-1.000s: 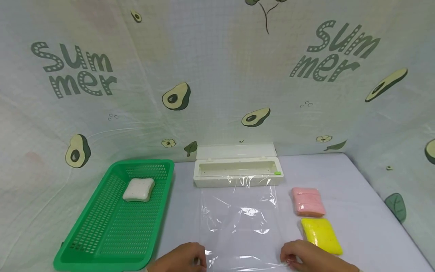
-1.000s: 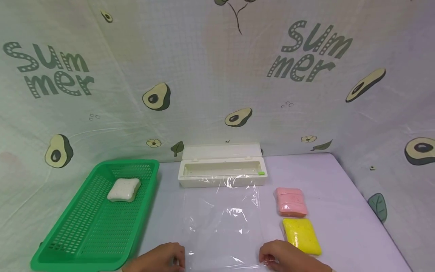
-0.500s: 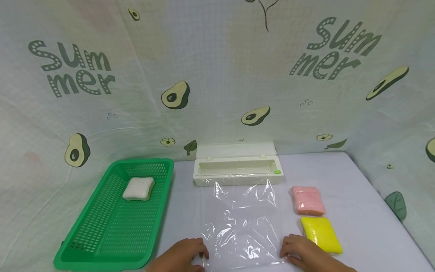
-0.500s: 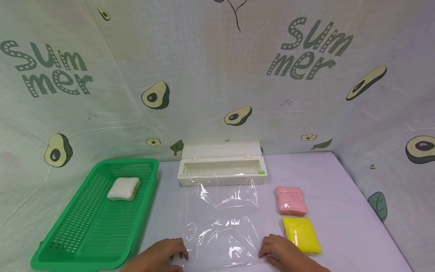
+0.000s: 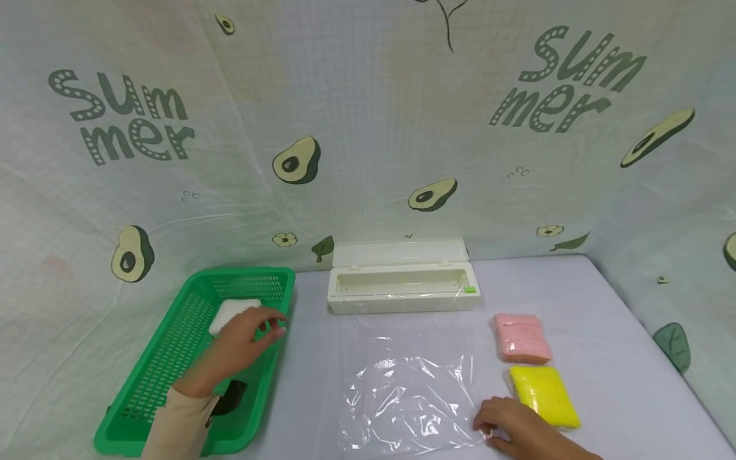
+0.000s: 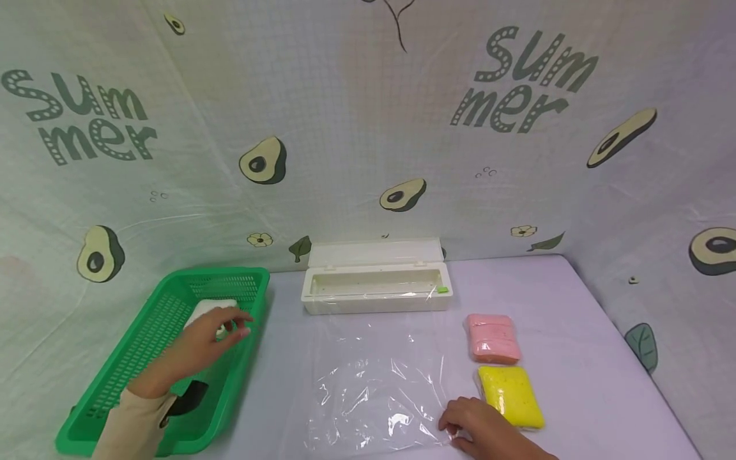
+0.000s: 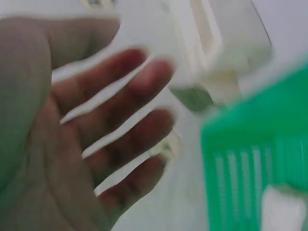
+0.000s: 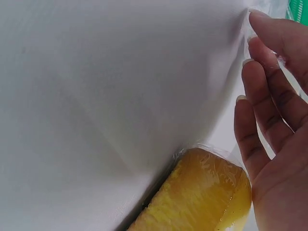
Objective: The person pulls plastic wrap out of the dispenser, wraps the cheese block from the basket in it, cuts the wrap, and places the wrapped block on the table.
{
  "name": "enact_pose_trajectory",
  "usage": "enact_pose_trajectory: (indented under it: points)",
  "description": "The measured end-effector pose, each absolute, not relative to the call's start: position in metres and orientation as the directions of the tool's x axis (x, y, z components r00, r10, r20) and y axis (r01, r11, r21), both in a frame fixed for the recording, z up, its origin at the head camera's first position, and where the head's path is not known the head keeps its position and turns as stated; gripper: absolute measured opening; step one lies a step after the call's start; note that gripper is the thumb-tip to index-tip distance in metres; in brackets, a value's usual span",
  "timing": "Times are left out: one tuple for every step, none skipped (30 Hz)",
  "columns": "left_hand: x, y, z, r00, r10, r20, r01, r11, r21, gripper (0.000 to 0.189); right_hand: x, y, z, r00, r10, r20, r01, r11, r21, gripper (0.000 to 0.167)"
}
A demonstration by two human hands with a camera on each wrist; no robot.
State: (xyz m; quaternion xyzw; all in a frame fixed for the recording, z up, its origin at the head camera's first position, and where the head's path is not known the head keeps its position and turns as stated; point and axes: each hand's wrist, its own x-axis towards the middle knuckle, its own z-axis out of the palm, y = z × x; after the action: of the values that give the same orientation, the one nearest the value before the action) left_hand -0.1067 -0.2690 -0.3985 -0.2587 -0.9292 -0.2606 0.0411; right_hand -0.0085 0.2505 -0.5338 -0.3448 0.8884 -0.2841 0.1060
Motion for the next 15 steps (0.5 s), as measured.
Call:
enact_pose_trajectory:
  points:
    - [-0.115, -0.277, -0.399, -0.89, 0.416, 0.188, 0.455, 0.77, 0.448, 0.022, -0.008, 0.25, -0.532, -0.755, -0.655, -0.028, -0.517, 0.622, -0.589, 0.026]
    - [-0.123, -0.284, -0.4, -0.91, 0.378, 0.167, 0.412, 0.8, 0.435, 0.026, -0.008, 0.25, -0.531, -0.771, -0.633, -0.068, -0.476, 0.644, -0.599, 0.025]
    - [-0.131, -0.292, -0.402, -0.925, 0.348, 0.152, 0.379, 0.825, 0.419, 0.03, -0.008, 0.25, -0.53, -0.778, -0.623, -0.084, -0.462, 0.657, -0.596, 0.025]
    - [-0.138, -0.298, -0.405, -0.935, 0.326, 0.137, 0.354, 0.847, 0.397, 0.034, -0.008, 0.25, -0.53, -0.78, -0.621, -0.078, -0.466, 0.66, -0.59, 0.026]
    - [-0.145, -0.305, -0.409, -0.943, 0.309, 0.124, 0.333, 0.866, 0.372, 0.039, -0.008, 0.25, -0.531, -0.777, -0.627, -0.056, -0.487, 0.656, -0.576, 0.027]
    - [-0.151, -0.31, -0.413, -0.948, 0.301, 0.109, 0.32, 0.881, 0.349, 0.045, -0.008, 0.25, -0.532, -0.771, -0.636, -0.022, -0.517, 0.647, -0.561, 0.029]
    - [-0.157, -0.316, -0.417, -0.951, 0.296, 0.092, 0.31, 0.892, 0.329, 0.051, -0.008, 0.25, -0.533, -0.757, -0.653, 0.028, -0.561, 0.627, -0.541, 0.03]
    - [-0.161, -0.321, -0.421, -0.953, 0.293, 0.075, 0.301, 0.902, 0.31, 0.057, -0.009, 0.25, -0.535, -0.738, -0.67, 0.083, -0.607, 0.605, -0.516, 0.032]
    - [-0.165, -0.325, -0.424, -0.955, 0.293, 0.054, 0.296, 0.91, 0.291, 0.064, -0.009, 0.25, -0.538, -0.714, -0.686, 0.143, -0.655, 0.581, -0.483, 0.034]
    - [-0.169, -0.329, -0.427, -0.955, 0.294, 0.028, 0.29, 0.915, 0.279, 0.07, -0.01, 0.25, -0.54, -0.692, -0.698, 0.186, -0.689, 0.56, -0.461, 0.035]
    - [-0.172, -0.333, -0.431, -0.956, 0.295, 0.003, 0.284, 0.919, 0.273, 0.075, -0.011, 0.25, -0.542, -0.672, -0.708, 0.219, -0.714, 0.54, -0.446, 0.036]
    - [-0.175, -0.335, -0.434, -0.955, 0.295, -0.024, 0.278, 0.921, 0.273, 0.08, -0.011, 0.25, -0.544, -0.656, -0.713, 0.246, -0.732, 0.524, -0.435, 0.037]
    - [-0.177, -0.338, -0.436, -0.955, 0.293, -0.051, 0.269, 0.924, 0.272, 0.083, -0.011, 0.25, -0.545, -0.645, -0.717, 0.264, -0.745, 0.512, -0.428, 0.037]
    - [-0.178, -0.339, -0.438, -0.953, 0.292, -0.076, 0.262, 0.926, 0.27, 0.086, -0.011, 0.251, -0.547, -0.636, -0.72, 0.278, -0.754, 0.503, -0.423, 0.038]
    - [-0.18, -0.34, -0.44, -0.952, 0.29, -0.101, 0.254, 0.929, 0.267, 0.088, -0.012, 0.251, -0.548, -0.629, -0.722, 0.287, -0.76, 0.496, -0.42, 0.038]
